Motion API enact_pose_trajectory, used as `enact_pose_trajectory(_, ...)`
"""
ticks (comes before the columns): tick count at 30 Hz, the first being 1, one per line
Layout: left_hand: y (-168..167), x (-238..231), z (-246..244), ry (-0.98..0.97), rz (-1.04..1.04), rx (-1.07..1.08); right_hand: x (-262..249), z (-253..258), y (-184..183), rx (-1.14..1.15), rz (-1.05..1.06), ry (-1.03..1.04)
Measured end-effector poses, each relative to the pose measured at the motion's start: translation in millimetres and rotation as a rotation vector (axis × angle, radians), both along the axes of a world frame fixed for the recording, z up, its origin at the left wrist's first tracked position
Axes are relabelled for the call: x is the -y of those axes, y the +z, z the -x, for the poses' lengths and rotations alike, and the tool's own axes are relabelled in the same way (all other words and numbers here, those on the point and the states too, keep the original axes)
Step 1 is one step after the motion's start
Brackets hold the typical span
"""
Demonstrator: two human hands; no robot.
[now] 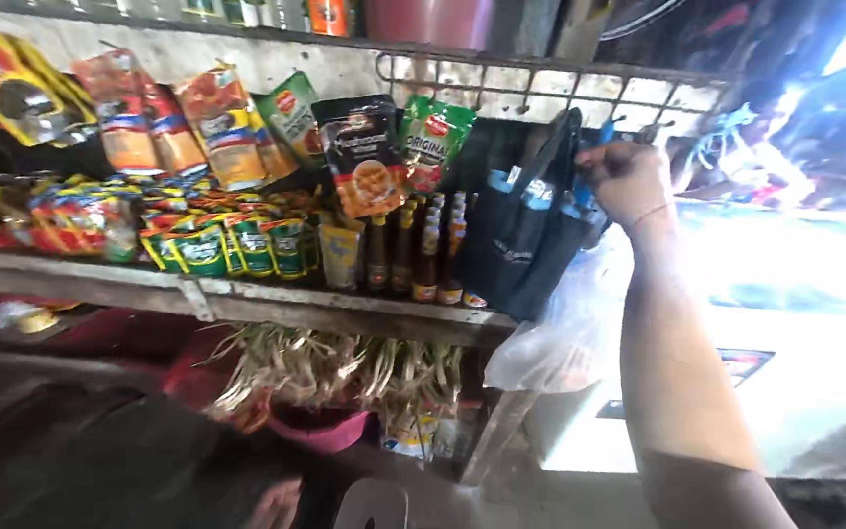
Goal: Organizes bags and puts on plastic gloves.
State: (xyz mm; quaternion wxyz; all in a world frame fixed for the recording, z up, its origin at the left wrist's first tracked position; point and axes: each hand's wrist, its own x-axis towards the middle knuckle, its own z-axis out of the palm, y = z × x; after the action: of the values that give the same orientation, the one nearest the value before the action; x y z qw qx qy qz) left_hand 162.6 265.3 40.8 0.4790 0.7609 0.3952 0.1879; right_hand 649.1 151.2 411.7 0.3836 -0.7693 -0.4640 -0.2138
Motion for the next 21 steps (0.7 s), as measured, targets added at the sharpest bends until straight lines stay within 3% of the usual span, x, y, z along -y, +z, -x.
enact_pose_trajectory(2, 60.5, -40.7, -65.2, -0.153, -0.205, 0.085, -13.5, 2.1, 3.5, 0.058, 0.035, 0.006)
enact_pose_trajectory(6, 196.4, -64.6, -179.3, -0.404, -0.492, 0.226, -27.3, 11.1, 3.9, 0.061, -0.038, -0.113)
enact_pose_trajectory(11, 296.8, -67.9, -291.5, -0.531, -0.800, 0.430, -26.3, 7.6, -3.9, -0.263, -0.109, -0.136)
enact_pose_trajectory(15, 346.1, -66.5, -364.1, -0.412, -0.858, 0.327, -37.9, 12.8, 10.7, -0.260, -0.058, -0.265)
enact_pose_trajectory(21, 340.0, -66.9, -389.4, -0.400, -0.926, 0.372, -42.4, 11.2, 33.2, -0.179, -0.066, -0.321)
